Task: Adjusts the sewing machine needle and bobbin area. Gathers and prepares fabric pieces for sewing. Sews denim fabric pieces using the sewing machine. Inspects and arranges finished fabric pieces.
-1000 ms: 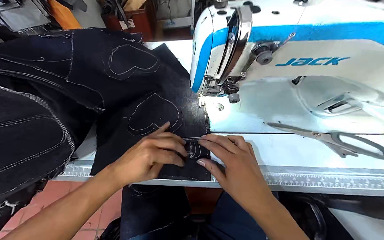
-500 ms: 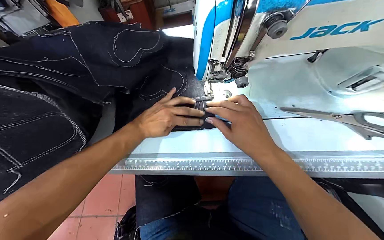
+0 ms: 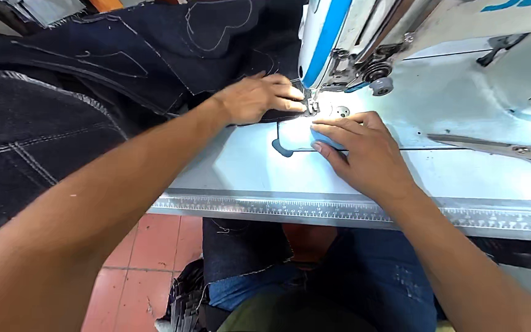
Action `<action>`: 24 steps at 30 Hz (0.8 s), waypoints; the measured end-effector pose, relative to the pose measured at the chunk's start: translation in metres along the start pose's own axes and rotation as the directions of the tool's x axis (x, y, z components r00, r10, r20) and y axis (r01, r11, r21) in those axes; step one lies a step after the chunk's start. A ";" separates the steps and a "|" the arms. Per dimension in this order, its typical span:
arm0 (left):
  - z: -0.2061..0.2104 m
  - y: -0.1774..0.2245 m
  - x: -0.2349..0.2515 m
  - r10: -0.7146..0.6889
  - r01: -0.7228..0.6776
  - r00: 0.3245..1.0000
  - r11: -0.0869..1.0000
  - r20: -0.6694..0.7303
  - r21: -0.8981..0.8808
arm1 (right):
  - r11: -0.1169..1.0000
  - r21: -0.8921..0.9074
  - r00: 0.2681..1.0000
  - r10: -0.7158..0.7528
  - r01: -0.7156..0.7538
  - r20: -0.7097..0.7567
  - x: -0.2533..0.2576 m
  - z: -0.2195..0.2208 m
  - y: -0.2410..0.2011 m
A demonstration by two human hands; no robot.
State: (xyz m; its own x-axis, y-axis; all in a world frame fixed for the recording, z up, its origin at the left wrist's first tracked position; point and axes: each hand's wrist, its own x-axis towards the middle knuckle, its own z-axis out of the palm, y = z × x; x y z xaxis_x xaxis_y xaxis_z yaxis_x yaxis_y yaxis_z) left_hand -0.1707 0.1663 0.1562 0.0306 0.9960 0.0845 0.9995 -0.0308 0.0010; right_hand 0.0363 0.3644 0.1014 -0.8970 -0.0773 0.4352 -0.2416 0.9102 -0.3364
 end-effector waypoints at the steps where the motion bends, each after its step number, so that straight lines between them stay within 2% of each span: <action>1: -0.014 0.001 0.006 0.018 -0.022 0.998 0.998 0.067 0.059 | 1.000 0.007 1.000 0.007 -0.007 -0.011 0.000 -0.001 -0.001; 4: -0.040 -0.009 0.019 0.033 -0.062 0.988 0.979 0.151 0.194 | 0.999 -0.005 0.999 0.034 -0.034 -0.037 0.003 -0.001 -0.003; 7: -0.026 -0.031 0.008 0.050 -0.073 0.993 0.974 0.107 0.216 | 0.999 -0.005 0.998 0.036 -0.036 -0.045 0.003 -0.002 -0.002; 10: 0.011 -0.026 -0.012 -0.078 0.078 0.997 0.996 0.011 0.041 | 0.999 -0.002 0.999 0.032 -0.032 -0.040 0.001 -0.002 -0.001; 13: 0.026 0.006 -0.021 -0.314 0.303 0.946 0.945 -0.080 -0.124 | 1.000 0.015 0.999 0.020 -0.020 -0.035 -0.001 -0.002 0.000; 14: 0.029 0.025 -0.025 -0.427 0.408 0.897 0.899 -0.113 -0.160 | 0.999 0.033 0.999 0.020 -0.019 -0.039 -0.001 -0.003 0.001; 15: 0.031 0.047 -0.028 -0.556 0.530 0.818 0.828 -0.148 -0.184 | 0.998 0.054 0.998 0.019 -0.016 -0.053 -0.001 -0.004 0.002; 17: 0.034 0.101 -0.027 -0.776 0.736 0.603 0.631 -0.184 -0.246 | 0.996 0.084 0.993 -0.020 0.029 -0.113 -0.002 -0.004 0.002; 18: 0.032 0.128 -0.024 -0.844 0.800 0.513 0.536 -0.157 -0.269 | 0.994 0.079 0.991 -0.063 0.073 -0.120 -0.002 -0.005 0.001; 19: 0.025 0.155 -0.018 -0.880 0.832 0.469 0.469 -0.078 -0.295 | 0.991 0.064 0.989 -0.112 0.118 -0.094 -0.003 -0.006 -0.001; 21: -0.005 0.190 -0.006 -0.863 0.870 0.467 0.410 0.193 -0.274 | 0.982 0.018 0.982 -0.186 0.186 -0.004 -0.005 -0.008 -0.003; 22: -0.018 0.195 -0.001 -0.828 0.878 0.477 0.432 0.296 -0.207 | 0.981 -0.005 0.980 -0.196 0.196 0.032 -0.007 -0.010 -0.004; 23: -0.022 0.196 0.000 -0.802 0.857 0.514 0.500 0.305 -0.128 | 0.980 -0.023 0.979 -0.198 0.200 0.056 -0.010 -0.012 -0.004; 24: -0.016 0.194 -0.005 -0.772 0.797 0.600 0.599 0.209 -0.079 | 0.978 -0.027 0.977 -0.202 0.204 0.066 -0.013 -0.015 -0.003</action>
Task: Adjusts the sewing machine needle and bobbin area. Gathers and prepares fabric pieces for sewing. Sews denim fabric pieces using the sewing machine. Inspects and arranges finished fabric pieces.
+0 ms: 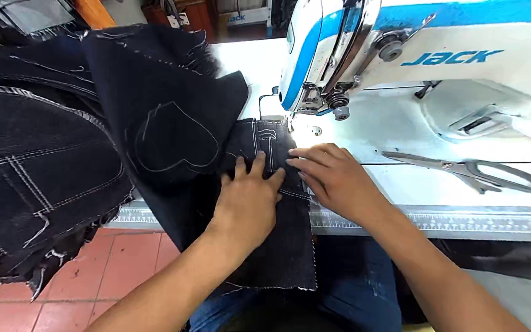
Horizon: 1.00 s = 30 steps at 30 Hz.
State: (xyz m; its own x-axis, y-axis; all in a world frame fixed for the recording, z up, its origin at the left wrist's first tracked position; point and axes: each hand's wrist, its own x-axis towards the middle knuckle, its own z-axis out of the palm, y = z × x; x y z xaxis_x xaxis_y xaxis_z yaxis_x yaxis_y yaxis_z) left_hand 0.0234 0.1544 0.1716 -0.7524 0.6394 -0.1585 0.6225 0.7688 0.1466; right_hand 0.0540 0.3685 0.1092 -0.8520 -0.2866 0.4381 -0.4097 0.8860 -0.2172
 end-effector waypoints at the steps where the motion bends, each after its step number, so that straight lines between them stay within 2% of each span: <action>1: 0.012 -0.009 0.002 0.122 -0.120 0.984 0.992 -0.131 0.027 | 1.000 0.000 1.000 -0.007 0.007 -0.001 -0.005 -0.001 0.001; 3: 0.040 -0.024 0.006 0.262 -0.286 0.913 0.958 -0.314 -0.033 | 1.000 0.004 1.000 -0.028 0.028 0.001 -0.013 -0.002 0.006; 5: 0.061 -0.030 0.008 0.290 -0.359 0.849 0.930 -0.441 -0.080 | 0.998 -0.003 0.998 -0.055 0.055 0.022 -0.018 -0.004 0.011; 7: 0.066 -0.031 0.010 0.310 -0.396 0.815 0.915 -0.489 -0.081 | 0.997 -0.025 0.996 -0.078 0.079 0.043 -0.018 -0.007 0.014; 11: 0.058 -0.036 0.021 0.339 -0.440 0.806 0.891 -0.485 -0.109 | 0.987 -0.038 0.986 -0.151 0.154 0.070 -0.008 -0.012 0.030; 16: 0.042 -0.050 0.032 0.383 -0.485 0.752 0.872 -0.537 -0.058 | 0.967 -0.004 0.961 -0.254 0.256 0.108 -0.016 -0.016 0.039; 20: 0.034 -0.048 0.042 0.328 -0.412 0.791 0.910 -0.516 -0.053 | 0.967 -0.019 0.960 -0.250 0.254 0.123 -0.025 -0.017 0.036; 24: 0.026 -0.045 0.048 0.336 -0.421 0.815 0.903 -0.472 -0.084 | 0.962 -0.021 0.958 -0.269 0.272 0.097 -0.025 -0.017 0.034; 30: 0.034 -0.048 0.031 0.444 -0.498 0.780 0.867 -0.442 -0.008 | 0.932 -0.005 0.927 -0.361 0.364 0.103 -0.026 -0.015 0.032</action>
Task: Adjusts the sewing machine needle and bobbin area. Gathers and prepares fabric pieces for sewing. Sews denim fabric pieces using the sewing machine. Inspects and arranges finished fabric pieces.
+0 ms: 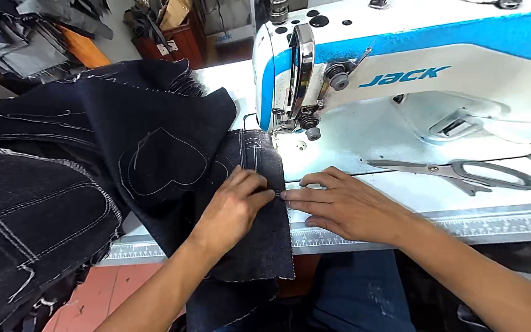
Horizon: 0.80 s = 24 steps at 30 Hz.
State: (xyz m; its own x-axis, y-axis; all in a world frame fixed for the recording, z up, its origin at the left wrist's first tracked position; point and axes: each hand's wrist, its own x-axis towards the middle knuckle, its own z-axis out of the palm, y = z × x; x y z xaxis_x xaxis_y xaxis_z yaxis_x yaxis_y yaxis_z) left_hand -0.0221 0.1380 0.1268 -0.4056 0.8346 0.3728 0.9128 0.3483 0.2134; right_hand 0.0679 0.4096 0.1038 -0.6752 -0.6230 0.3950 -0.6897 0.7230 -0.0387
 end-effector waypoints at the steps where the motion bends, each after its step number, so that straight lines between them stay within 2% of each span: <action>1: 0.004 0.003 -0.009 -0.007 0.007 1.000 1.000 0.014 0.009 | 1.000 0.006 1.000 -0.006 0.006 0.014 0.000 -0.001 0.001; 3: 0.015 0.007 -0.018 -0.047 0.047 0.999 0.999 -0.016 -0.028 | 1.000 0.013 0.999 -0.013 0.012 0.051 0.000 -0.005 0.003; 7: 0.025 0.007 -0.004 -0.085 0.083 0.995 0.996 -0.048 -0.043 | 1.000 0.006 0.997 0.028 -0.028 0.076 0.001 -0.011 0.015; 16: 0.021 -0.041 0.038 -0.036 0.035 0.998 0.999 0.046 0.015 | 0.982 0.116 0.988 0.143 -0.148 0.051 0.029 -0.003 0.056; 21: 0.018 -0.066 0.059 -0.023 0.021 0.995 1.000 0.097 0.015 | 0.979 0.055 0.966 0.203 -0.196 -0.158 0.025 0.009 0.049; 24: 0.017 -0.077 0.073 -0.029 0.025 0.993 0.999 0.119 0.037 | 0.971 0.043 0.948 0.240 -0.236 -0.209 0.024 0.007 0.044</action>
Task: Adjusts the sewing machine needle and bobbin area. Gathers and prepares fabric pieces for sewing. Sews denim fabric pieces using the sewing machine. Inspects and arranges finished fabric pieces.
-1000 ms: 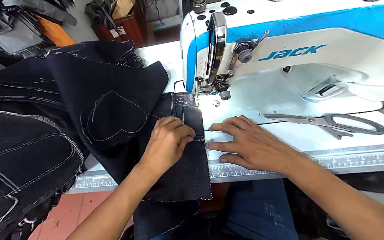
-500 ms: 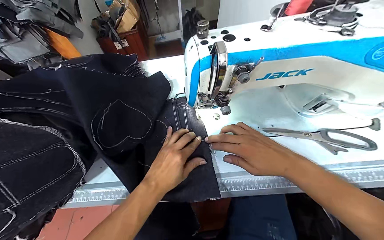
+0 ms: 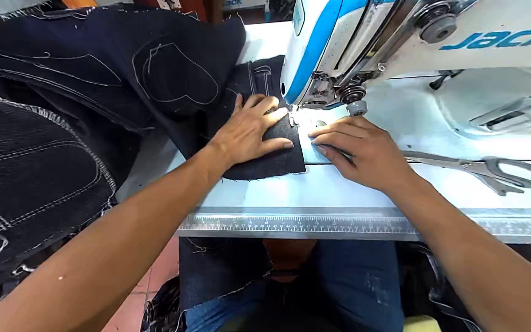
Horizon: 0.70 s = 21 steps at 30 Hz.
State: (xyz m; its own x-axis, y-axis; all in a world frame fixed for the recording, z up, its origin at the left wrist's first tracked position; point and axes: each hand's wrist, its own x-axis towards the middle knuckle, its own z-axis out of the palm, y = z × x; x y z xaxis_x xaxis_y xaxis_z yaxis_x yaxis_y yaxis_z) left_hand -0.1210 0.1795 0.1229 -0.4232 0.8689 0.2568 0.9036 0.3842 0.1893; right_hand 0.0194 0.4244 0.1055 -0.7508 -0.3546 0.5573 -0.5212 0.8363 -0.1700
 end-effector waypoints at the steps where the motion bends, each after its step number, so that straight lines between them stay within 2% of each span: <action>1: -0.002 -0.002 0.004 -0.010 0.010 1.000 1.000 0.007 0.013 | 1.000 -0.004 1.000 0.007 -0.007 -0.012 0.001 -0.001 0.000; 3: -0.006 -0.005 0.011 -0.053 0.051 0.998 0.997 0.031 0.055 | 1.000 -0.018 0.999 0.015 -0.016 -0.042 0.001 -0.001 0.000; 5: -0.006 -0.007 0.014 -0.094 0.092 0.995 0.990 0.017 0.103 | 0.995 0.062 0.991 0.089 -0.083 -0.096 -0.004 -0.002 -0.011; 7: -0.004 -0.009 0.012 -0.150 0.154 0.988 0.981 -0.039 0.120 | 0.904 0.375 0.960 0.259 -0.204 -0.103 -0.013 -0.006 -0.048; 8: -0.002 -0.010 0.010 -0.192 0.202 0.976 0.974 -0.101 0.099 | 0.765 0.598 0.951 0.309 -0.239 -0.016 -0.022 -0.008 -0.071; 9: 0.000 -0.011 0.007 -0.253 0.268 0.950 0.962 -0.184 0.060 | 0.552 0.784 0.950 0.272 -0.283 0.151 -0.034 -0.012 -0.094; 10: 0.001 -0.010 0.004 -0.345 0.358 0.906 0.934 -0.245 0.009 | 0.332 0.872 0.933 0.143 -0.358 0.329 -0.047 -0.015 -0.111; 11: 0.000 -0.006 0.001 -0.457 0.464 0.852 0.885 -0.258 -0.036 | 0.181 0.863 0.876 -0.020 -0.471 0.482 -0.059 -0.015 -0.121; 12: -0.001 0.001 -0.005 -0.552 0.556 0.804 0.830 -0.222 -0.048 | 0.099 0.807 0.793 -0.150 -0.583 0.591 -0.073 -0.010 -0.124; 13: -0.001 0.015 -0.014 -0.608 0.613 0.774 0.789 -0.176 -0.028 | 0.042 0.749 0.730 -0.197 -0.661 0.655 -0.086 -0.003 -0.124; 14: 0.000 0.032 -0.027 -0.629 0.637 0.763 0.771 -0.147 0.004 | -0.040 0.718 0.714 -0.163 -0.694 0.681 -0.098 0.005 -0.124; 16: 0.006 0.074 -0.060 -0.624 0.636 0.766 0.771 -0.156 0.041 | -0.277 0.709 0.747 -0.052 -0.648 0.662 -0.104 0.014 -0.124; 18: 0.009 0.122 -0.102 -0.618 0.635 0.771 0.765 -0.152 0.109 | -0.420 0.668 0.728 0.023 -0.615 0.685 -0.093 0.011 -0.130; 19: 0.007 0.149 -0.125 -0.606 0.623 0.782 0.764 -0.144 0.169 | -0.435 0.643 0.674 0.104 -0.631 0.732 -0.085 0.006 -0.137; 21: -0.006 0.205 -0.165 -0.618 0.614 0.786 0.770 -0.040 0.173 | -0.359 0.631 0.548 0.314 -0.688 0.776 -0.069 -0.006 -0.153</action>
State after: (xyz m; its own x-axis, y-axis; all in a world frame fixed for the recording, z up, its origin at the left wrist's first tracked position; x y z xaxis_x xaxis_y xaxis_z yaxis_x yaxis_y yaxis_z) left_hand 0.1337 0.1125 0.1253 -0.8931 0.4328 0.1227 0.4473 0.8834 0.1398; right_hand 0.1533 0.3235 0.0976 -0.8895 -0.2559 -0.3786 0.4475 -0.3203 -0.8349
